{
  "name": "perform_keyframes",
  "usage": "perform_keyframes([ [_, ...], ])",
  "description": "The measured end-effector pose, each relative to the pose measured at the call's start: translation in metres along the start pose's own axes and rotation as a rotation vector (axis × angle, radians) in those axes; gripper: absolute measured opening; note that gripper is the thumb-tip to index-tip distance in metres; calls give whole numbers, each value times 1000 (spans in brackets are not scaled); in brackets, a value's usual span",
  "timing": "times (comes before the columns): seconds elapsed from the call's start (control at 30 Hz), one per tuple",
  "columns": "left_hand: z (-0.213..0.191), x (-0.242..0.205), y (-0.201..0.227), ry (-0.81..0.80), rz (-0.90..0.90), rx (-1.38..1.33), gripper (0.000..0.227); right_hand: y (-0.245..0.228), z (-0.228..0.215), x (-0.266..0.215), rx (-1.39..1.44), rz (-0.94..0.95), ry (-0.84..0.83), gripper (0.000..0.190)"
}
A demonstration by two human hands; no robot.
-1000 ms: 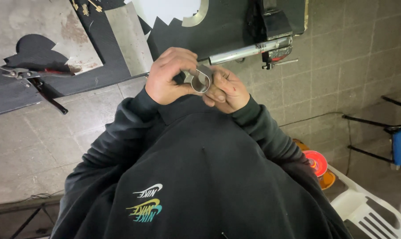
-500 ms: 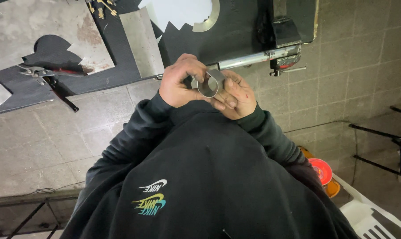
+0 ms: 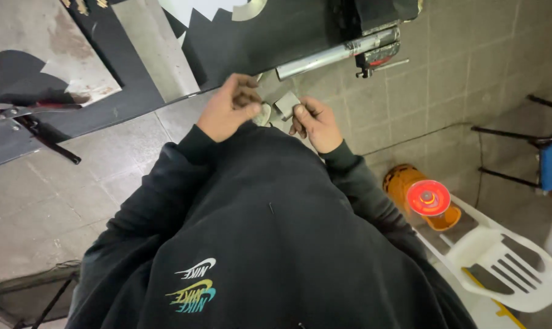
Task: The person measures a metal tube with a digital caliper, then secures the tube in a bench vise. They wrap a small metal sheet around the tube, insert it into the vise, and manipulate it with their hands. Finally, they remove the tube and insert a smaller metal piece into it.
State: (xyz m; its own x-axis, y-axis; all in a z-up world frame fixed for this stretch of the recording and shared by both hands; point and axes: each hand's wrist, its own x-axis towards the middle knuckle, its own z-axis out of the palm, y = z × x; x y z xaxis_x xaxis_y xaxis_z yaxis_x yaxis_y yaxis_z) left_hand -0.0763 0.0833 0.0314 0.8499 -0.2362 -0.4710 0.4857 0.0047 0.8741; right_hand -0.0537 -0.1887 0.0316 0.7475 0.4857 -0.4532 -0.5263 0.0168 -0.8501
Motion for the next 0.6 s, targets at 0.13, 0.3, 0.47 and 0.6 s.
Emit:
perform_keyframes([
  [0.13, 20, 9, -8, -145, 23, -163, 67, 18, 8, 2, -102, 48, 117, 22],
  [0.3, 36, 34, -13, 49, -41, -177, 53, 23, 19, 27, 45, -84, 227, 15],
  [0.47, 38, 36, -19, 99, -26, -197, 48, 22, 18, 29, 107, -86, 200, 16],
  [0.6, 29, 28, -26, 85, -33, -268, 47, 29, 18, 29, 122, -114, 140, 17],
])
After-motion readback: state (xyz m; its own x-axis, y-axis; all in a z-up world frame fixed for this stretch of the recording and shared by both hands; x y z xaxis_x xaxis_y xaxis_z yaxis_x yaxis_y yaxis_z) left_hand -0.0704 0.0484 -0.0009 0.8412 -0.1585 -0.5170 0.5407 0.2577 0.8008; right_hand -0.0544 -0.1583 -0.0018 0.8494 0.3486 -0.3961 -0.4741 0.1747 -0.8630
